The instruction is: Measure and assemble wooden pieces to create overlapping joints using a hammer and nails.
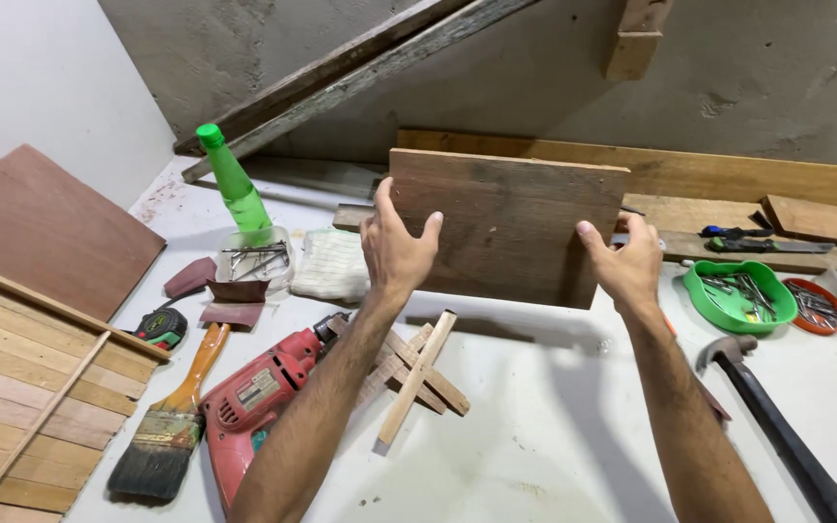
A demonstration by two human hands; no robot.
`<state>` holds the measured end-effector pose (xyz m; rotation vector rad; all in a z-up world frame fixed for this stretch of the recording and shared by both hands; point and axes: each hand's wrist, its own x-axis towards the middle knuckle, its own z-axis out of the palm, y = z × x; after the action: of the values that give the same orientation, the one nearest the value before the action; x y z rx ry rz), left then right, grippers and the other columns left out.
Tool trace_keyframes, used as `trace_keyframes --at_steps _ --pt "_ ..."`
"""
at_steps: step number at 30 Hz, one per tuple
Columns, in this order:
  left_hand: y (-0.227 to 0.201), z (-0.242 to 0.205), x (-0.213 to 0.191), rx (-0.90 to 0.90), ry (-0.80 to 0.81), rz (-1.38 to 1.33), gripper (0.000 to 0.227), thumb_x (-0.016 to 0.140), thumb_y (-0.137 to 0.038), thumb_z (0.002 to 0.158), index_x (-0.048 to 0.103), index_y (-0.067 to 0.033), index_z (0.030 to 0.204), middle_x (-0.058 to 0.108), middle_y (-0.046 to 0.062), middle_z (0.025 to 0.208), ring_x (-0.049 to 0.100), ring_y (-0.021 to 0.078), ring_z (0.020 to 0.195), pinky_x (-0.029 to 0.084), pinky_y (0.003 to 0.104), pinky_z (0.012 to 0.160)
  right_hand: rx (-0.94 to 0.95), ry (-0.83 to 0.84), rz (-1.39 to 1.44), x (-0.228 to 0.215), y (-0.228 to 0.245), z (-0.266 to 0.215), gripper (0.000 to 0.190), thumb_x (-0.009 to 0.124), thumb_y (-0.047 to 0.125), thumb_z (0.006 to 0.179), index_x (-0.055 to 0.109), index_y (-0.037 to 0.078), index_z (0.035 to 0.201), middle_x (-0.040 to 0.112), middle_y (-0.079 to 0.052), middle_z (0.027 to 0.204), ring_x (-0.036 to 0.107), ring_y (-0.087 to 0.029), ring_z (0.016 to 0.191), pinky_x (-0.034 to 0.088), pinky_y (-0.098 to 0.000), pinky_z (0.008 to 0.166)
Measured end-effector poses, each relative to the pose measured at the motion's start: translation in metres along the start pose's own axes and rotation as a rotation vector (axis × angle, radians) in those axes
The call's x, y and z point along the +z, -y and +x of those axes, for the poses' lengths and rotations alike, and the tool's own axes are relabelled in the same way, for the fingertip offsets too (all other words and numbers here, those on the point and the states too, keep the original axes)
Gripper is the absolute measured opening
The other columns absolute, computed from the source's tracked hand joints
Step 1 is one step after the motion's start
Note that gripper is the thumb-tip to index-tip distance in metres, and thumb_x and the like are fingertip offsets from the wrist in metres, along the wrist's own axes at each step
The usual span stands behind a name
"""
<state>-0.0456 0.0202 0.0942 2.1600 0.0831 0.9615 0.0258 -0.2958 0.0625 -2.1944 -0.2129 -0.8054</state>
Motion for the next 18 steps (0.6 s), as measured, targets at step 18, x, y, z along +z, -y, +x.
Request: trace_keyframes --at_steps 18 --pt "0.150 0.044 -0.051 -0.361 0.104 0.358 0.090 0.078 -0.043 0.080 0.041 0.0003 0.151 0.073 0.020 0.111 0.064 0.0337 0.107 0.039 0.045 0.103 0.501 0.586 0.259 0.153 0.082 -0.009 0.054 0.077 0.037 0.089 0.063 -0.006 0.118 0.074 -0.021 0.093 0.068 -0.022 0.067 0.057 -0.0350 0.052"
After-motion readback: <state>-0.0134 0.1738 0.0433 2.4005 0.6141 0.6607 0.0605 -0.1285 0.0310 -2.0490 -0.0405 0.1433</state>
